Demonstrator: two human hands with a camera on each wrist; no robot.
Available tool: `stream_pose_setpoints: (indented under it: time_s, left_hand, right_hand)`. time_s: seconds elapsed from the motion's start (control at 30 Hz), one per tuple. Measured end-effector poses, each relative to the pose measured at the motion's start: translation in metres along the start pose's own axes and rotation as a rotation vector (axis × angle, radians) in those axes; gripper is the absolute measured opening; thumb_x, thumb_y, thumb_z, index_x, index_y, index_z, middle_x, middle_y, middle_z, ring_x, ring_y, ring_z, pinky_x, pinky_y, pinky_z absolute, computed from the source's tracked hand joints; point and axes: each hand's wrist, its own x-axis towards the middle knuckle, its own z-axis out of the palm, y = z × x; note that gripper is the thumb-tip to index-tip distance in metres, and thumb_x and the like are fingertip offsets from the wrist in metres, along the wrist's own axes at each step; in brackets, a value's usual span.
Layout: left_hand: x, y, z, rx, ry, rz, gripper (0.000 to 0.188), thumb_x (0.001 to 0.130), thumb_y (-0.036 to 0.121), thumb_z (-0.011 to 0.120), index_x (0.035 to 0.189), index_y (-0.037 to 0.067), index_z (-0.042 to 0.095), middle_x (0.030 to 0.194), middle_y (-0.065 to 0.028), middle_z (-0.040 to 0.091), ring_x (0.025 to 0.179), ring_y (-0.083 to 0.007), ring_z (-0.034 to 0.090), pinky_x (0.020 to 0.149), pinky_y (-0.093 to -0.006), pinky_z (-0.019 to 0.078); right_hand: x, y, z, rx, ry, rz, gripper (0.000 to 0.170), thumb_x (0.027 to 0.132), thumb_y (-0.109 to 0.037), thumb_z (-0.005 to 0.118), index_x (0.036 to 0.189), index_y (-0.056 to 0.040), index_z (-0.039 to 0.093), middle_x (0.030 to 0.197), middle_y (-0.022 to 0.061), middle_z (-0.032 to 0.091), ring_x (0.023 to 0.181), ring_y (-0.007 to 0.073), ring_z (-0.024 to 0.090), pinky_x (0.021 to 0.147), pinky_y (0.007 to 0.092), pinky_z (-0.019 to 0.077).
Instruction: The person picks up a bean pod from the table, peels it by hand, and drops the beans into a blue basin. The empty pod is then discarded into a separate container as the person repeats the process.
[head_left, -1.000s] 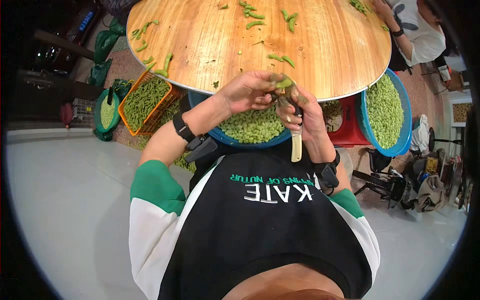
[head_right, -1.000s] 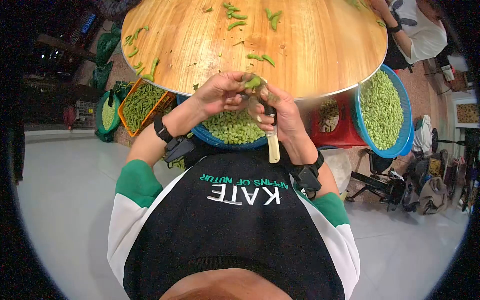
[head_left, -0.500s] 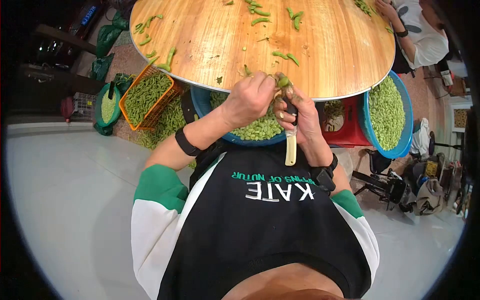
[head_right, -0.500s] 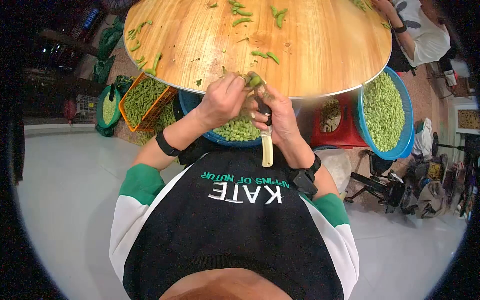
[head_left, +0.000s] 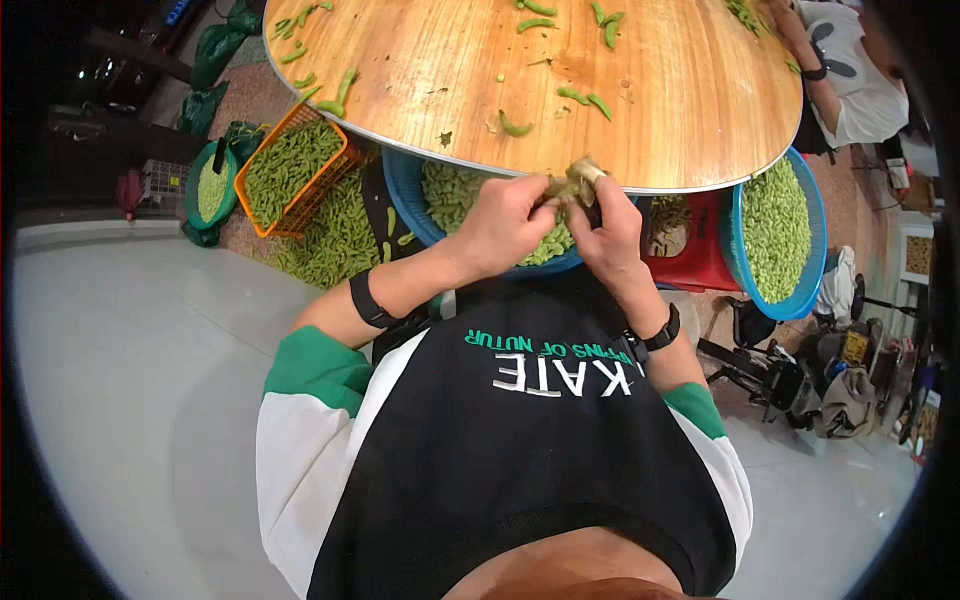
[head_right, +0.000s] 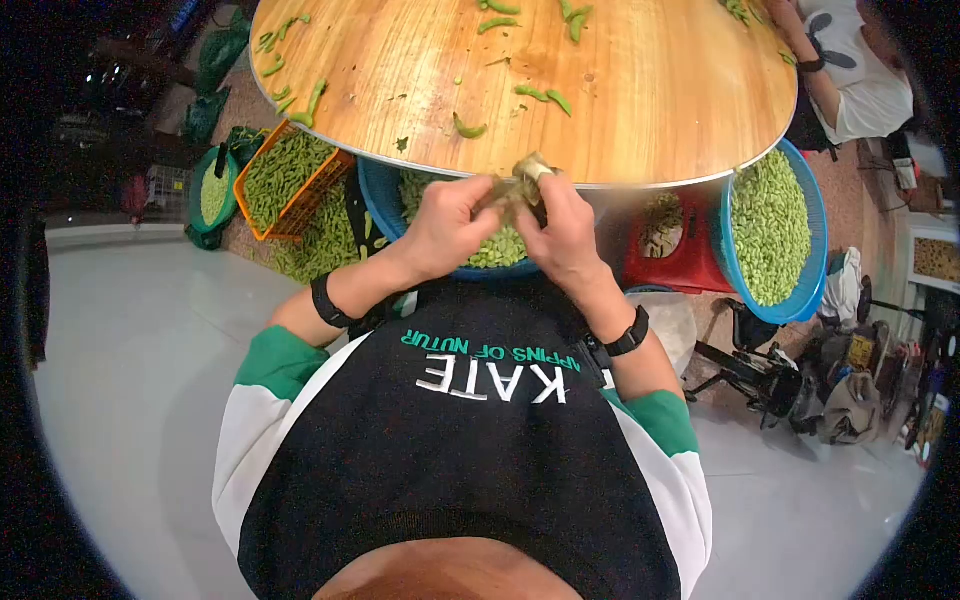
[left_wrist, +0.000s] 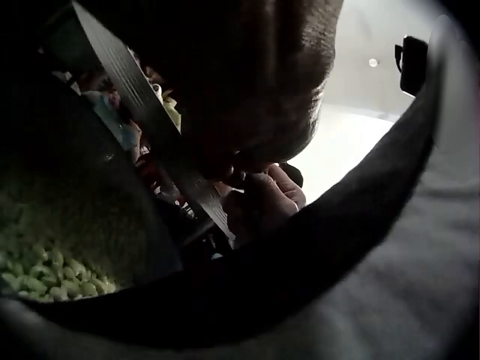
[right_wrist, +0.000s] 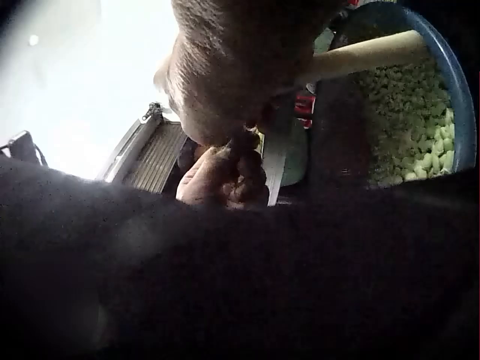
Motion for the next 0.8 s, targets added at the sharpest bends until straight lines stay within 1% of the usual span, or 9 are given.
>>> stream_pose_setpoints:
  time_s: [0.03, 0.1, 0.27, 0.37, 0.4, 0.5, 0.57, 0.67, 0.8]
  left_hand:
    - [-0.005, -0.004, 0.001, 0.0, 0.008, -0.012, 0.013, 0.078, 0.008, 0.058, 0.078, -0.005, 0.055, 0.067, -0.0241, 0.056, 0.063, -0.0399, 0.058, 0.054, -0.0407, 0.0445]
    - [-0.015, -0.012, 0.003, 0.036, -0.093, -0.048, 0.016, 0.081, 0.011, 0.059, 0.086, -0.003, 0.059, 0.063, -0.0187, 0.054, 0.051, -0.0205, 0.05, 0.052, -0.034, 0.0428]
    - [-0.038, -0.02, -0.009, 0.016, -0.149, -0.122, 0.014, 0.078, 0.01, 0.058, 0.08, -0.003, 0.056, 0.067, -0.0214, 0.056, 0.058, -0.0333, 0.057, 0.057, -0.038, 0.0461]
    - [-0.061, -0.046, -0.049, 0.455, -0.059, -0.031, 0.013, 0.075, 0.004, 0.055, 0.086, -0.001, 0.057, 0.078, -0.0214, 0.058, 0.075, -0.0392, 0.06, 0.065, -0.0453, 0.0487]
    - [-0.066, -0.063, -0.064, 0.595, 0.073, 0.092, 0.005, 0.074, 0.002, 0.055, 0.078, 0.001, 0.058, 0.074, -0.0184, 0.059, 0.068, -0.0369, 0.061, 0.063, -0.0452, 0.0508]
    - [-0.07, -0.086, -0.112, 1.101, -0.007, -0.024, 0.016, 0.069, -0.002, 0.056, 0.084, 0.0, 0.061, 0.085, -0.0181, 0.056, 0.086, -0.0336, 0.056, 0.076, -0.0405, 0.0483]
    - [-0.063, -0.096, -0.115, 1.142, 0.066, 0.128, 0.016, 0.068, -0.001, 0.057, 0.083, 0.001, 0.062, 0.087, -0.0177, 0.056, 0.089, -0.0347, 0.054, 0.077, -0.0424, 0.047]
    - [-0.048, -0.143, -0.092, 0.86, -0.096, 0.139, 0.013, 0.067, 0.0, 0.056, 0.079, 0.0, 0.063, 0.086, -0.0205, 0.057, 0.088, -0.0379, 0.054, 0.082, -0.0462, 0.0446]
    - [-0.032, -0.202, -0.061, 0.843, -0.342, 0.079, 0.021, 0.07, 0.01, 0.056, 0.088, 0.005, 0.065, 0.093, -0.0188, 0.062, 0.093, -0.0361, 0.057, 0.085, -0.0446, 0.0464]
  right_hand:
    - [-0.003, 0.0, -0.001, -0.048, -0.055, -0.033, 0.038, 0.072, 0.001, 0.066, 0.109, 0.001, 0.054, 0.085, 0.0191, 0.056, 0.07, 0.0349, 0.059, 0.061, 0.0378, 0.0489]
    - [-0.011, 0.001, -0.001, -0.056, -0.12, -0.059, 0.036, 0.07, 0.002, 0.065, 0.104, 0.0007, 0.053, 0.083, 0.0186, 0.053, 0.07, 0.0366, 0.057, 0.06, 0.0393, 0.0481]
    - [-0.022, 0.009, 0.001, -0.062, -0.278, -0.107, 0.032, 0.068, 0.003, 0.063, 0.097, -0.001, 0.051, 0.08, 0.0174, 0.049, 0.068, 0.0371, 0.055, 0.055, 0.0416, 0.0451]
    - [-0.021, 0.014, -0.004, -0.002, -0.386, -0.116, 0.03, 0.07, 0.003, 0.063, 0.096, -0.0016, 0.05, 0.08, 0.0172, 0.05, 0.067, 0.0369, 0.054, 0.055, 0.0414, 0.0441]
    - [-0.019, 0.015, -0.007, 0.01, -0.366, -0.092, 0.03, 0.071, 0.003, 0.063, 0.097, -0.0018, 0.05, 0.079, 0.0169, 0.05, 0.067, 0.0367, 0.054, 0.056, 0.0409, 0.0437]
    - [-0.016, 0.013, -0.005, 0.05, -0.335, -0.055, 0.028, 0.074, 0.001, 0.066, 0.098, -0.002, 0.052, 0.076, 0.0158, 0.049, 0.066, 0.0351, 0.053, 0.057, 0.0391, 0.0431]
    - [-0.004, 0.0, -0.007, 0.084, -0.377, -0.034, 0.024, 0.073, 0.003, 0.069, 0.095, 0.0005, 0.059, 0.074, 0.0113, 0.05, 0.062, 0.0251, 0.05, 0.057, 0.0306, 0.0423]
    - [0.004, -0.008, -0.001, 0.169, -0.356, -0.08, 0.029, 0.074, 0.005, 0.068, 0.102, 0.0002, 0.06, 0.08, 0.0098, 0.056, 0.065, 0.0195, 0.054, 0.06, 0.0264, 0.0439]
    - [0.006, -0.002, -0.01, 0.042, -0.314, 0.085, 0.03, 0.074, -0.002, 0.07, 0.102, -0.0047, 0.061, 0.088, 0.0112, 0.064, 0.075, 0.0235, 0.063, 0.067, 0.0303, 0.0499]
